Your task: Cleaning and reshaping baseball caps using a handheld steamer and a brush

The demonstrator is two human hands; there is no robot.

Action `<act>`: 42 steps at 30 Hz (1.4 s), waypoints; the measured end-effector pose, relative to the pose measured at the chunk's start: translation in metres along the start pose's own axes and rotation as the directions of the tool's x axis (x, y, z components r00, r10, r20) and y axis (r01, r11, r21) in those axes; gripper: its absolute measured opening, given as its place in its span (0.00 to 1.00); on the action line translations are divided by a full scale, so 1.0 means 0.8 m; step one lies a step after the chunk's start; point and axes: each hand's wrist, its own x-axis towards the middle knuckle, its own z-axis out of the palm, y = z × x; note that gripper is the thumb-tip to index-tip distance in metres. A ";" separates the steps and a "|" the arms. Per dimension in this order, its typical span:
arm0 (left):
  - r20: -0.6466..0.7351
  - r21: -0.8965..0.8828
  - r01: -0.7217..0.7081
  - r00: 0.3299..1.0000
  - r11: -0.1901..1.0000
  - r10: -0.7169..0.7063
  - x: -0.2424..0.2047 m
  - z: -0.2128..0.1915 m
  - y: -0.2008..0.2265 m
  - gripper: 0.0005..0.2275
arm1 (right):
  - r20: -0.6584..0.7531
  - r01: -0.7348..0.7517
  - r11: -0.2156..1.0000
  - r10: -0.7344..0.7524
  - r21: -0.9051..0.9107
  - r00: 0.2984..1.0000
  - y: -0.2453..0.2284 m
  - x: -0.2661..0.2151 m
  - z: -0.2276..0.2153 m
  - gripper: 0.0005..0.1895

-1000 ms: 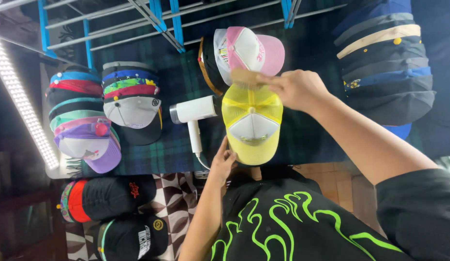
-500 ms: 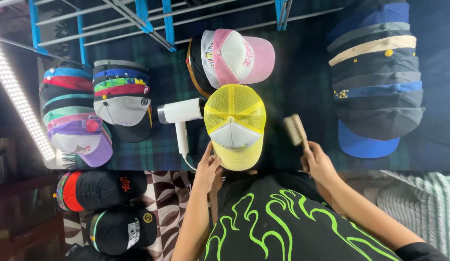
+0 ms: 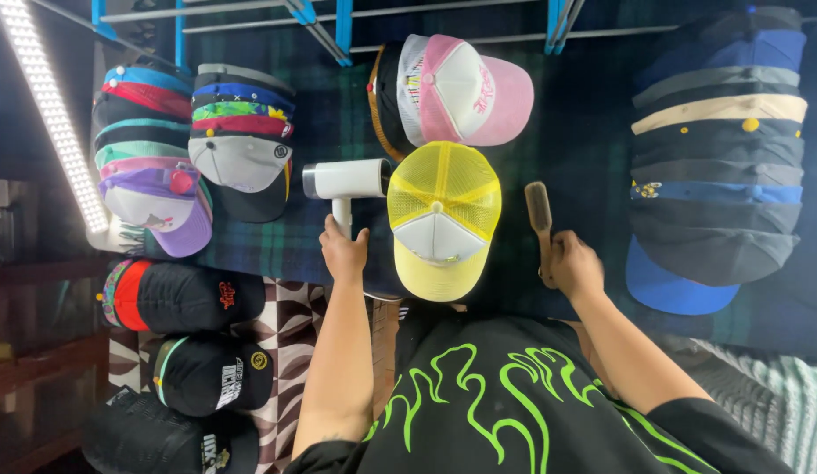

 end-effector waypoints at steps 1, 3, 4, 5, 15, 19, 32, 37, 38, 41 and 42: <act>-0.033 0.012 -0.045 0.998 0.999 0.045 -0.003 -0.004 0.002 0.38 | 0.080 -0.007 0.999 0.009 -0.031 0.997 0.000 -0.005 -0.011 0.12; -0.063 0.022 -0.080 0.995 0.997 0.081 0.010 0.006 -0.011 0.31 | 0.163 -0.006 0.998 0.017 -0.069 0.986 0.008 -0.011 -0.025 0.12; 0.022 -0.031 0.020 1.000 0.999 -0.020 0.025 0.019 -0.028 0.26 | 0.210 -0.028 0.999 0.037 -0.047 0.977 0.015 -0.012 -0.028 0.13; 0.111 -0.079 0.126 0.987 0.989 -0.117 0.038 0.035 -0.043 0.21 | 0.256 -0.049 0.998 0.054 -0.029 0.965 0.025 -0.011 -0.033 0.14; 0.258 -0.724 0.310 0.950 0.616 -0.175 -0.124 -0.178 0.075 0.10 | 0.384 -0.247 0.899 0.098 0.361 0.918 -0.020 -0.036 -0.160 0.17; 0.115 -0.800 0.036 0.989 0.599 0.095 -0.188 -0.243 0.119 0.05 | 0.385 -0.155 0.777 -0.120 0.610 0.915 -0.125 -0.034 -0.222 0.18; -0.528 -0.318 -0.819 0.572 0.478 0.628 -0.311 -0.177 0.244 0.14 | 0.067 -0.012 0.162 -0.338 0.987 0.939 -0.304 -0.103 -0.269 0.28; -0.314 -0.530 -0.761 0.585 0.373 0.748 -0.347 -0.206 0.269 0.20 | -0.018 0.045 0.124 -0.209 0.991 0.978 -0.268 -0.094 -0.274 0.10; -0.116 -0.643 -0.657 0.591 0.393 0.799 -0.357 -0.227 0.280 0.23 | 0.012 0.022 0.159 -0.208 0.987 0.978 -0.261 -0.089 -0.277 0.10; 0.049 -0.670 -0.663 0.411 0.336 0.910 -0.342 -0.130 0.221 0.20 | 0.017 0.063 0.249 -0.309 0.967 0.951 -0.202 -0.066 -0.256 0.15; 0.052 -0.673 -0.659 0.411 0.337 0.910 -0.337 -0.133 0.216 0.20 | 0.021 0.060 0.252 -0.306 0.966 0.952 -0.190 -0.065 -0.254 0.15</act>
